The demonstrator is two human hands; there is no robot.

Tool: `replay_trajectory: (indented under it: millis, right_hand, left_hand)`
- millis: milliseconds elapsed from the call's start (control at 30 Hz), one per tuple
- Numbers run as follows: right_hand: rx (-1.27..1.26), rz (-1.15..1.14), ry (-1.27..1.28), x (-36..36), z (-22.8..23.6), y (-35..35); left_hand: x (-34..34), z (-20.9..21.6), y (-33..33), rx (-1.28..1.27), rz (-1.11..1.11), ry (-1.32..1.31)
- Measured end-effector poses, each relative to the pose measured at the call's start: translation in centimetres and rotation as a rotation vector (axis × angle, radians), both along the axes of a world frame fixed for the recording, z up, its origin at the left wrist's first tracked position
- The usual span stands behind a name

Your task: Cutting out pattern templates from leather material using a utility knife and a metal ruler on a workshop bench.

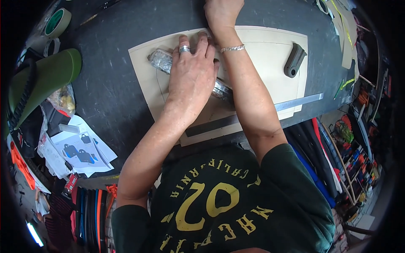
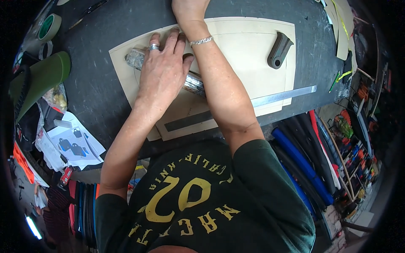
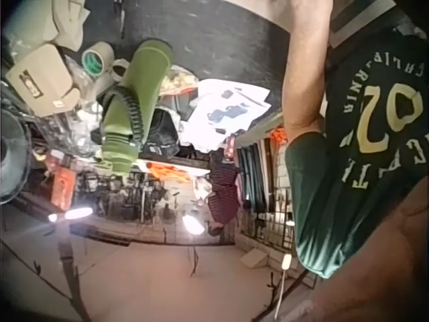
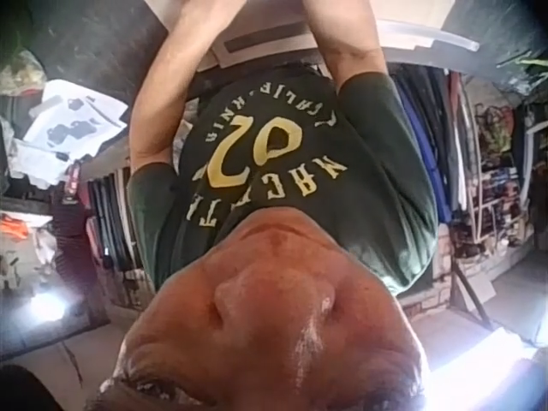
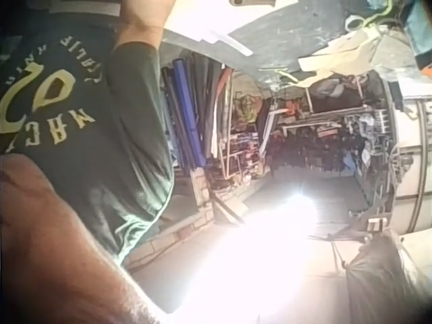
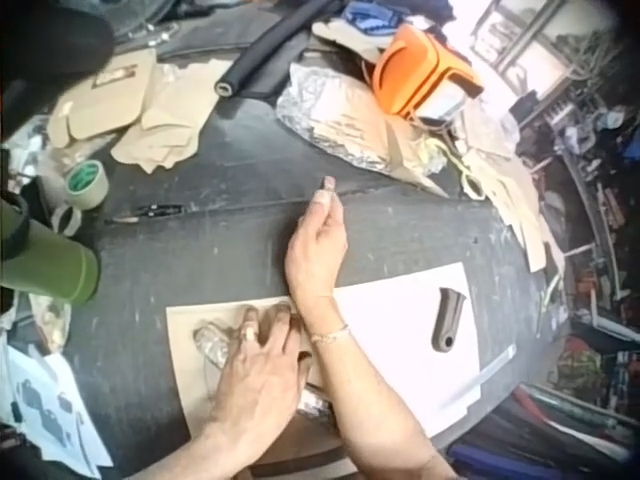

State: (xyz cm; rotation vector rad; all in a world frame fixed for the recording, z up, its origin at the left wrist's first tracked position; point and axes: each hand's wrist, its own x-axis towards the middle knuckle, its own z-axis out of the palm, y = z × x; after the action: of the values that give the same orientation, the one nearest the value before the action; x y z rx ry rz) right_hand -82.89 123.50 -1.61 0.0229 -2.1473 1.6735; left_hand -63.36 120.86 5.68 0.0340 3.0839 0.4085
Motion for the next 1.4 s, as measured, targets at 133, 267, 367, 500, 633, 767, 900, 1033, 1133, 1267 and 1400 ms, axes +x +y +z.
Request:
replay_trajectory:
  millis: [133,267,367,500,633,767,900,1033,1133,1267,1400]
  right_hand:
    - [-0.212,0.173,-0.113,1.1,0.2,-0.5]
    - [-0.916,0.307,-0.457,3.7,4.6,0.8]
    - [-0.894,0.169,-0.361,2.8,5.8,0.7]
    - [-0.851,0.196,-0.58,4.2,4.4,-0.8]
    - [-0.931,0.298,-0.396,4.9,3.7,-1.4]
    - [-0.856,0.29,-0.407,4.8,3.6,-1.5]
    - [-0.747,0.197,-0.466,4.5,3.7,-2.0]
    - [-0.723,0.205,-0.432,4.7,3.6,-2.0]
    - [-0.696,0.248,-0.451,4.8,3.8,-2.0]
    - [-0.641,0.191,-0.421,5.0,4.4,-2.6]
    - [-0.45,0.253,-0.294,4.4,4.2,-3.1]
  left_hand:
    - [0.2,0.2,-0.8,-0.011,0.018,-0.021]
    - [0.6,-0.3,-0.7,0.064,0.057,0.01]
    - [0.4,-0.2,-0.6,0.034,0.021,0.067]
    - [0.8,-0.5,-0.8,0.015,0.0,0.077]
    - [0.9,-1.0,-1.1,0.007,0.013,0.121]
    - [0.7,-0.8,-1.6,0.019,0.0,0.107]
    - [0.7,-0.6,-1.5,-0.011,-0.014,0.086]
    - [0.9,-0.7,-1.3,0.0,0.013,0.087]
    - [0.9,-0.6,-1.3,0.006,0.016,0.091]
    - [0.8,-0.7,-1.3,0.02,0.033,0.081]
    - [0.8,0.3,-0.9,0.005,0.025,0.045]
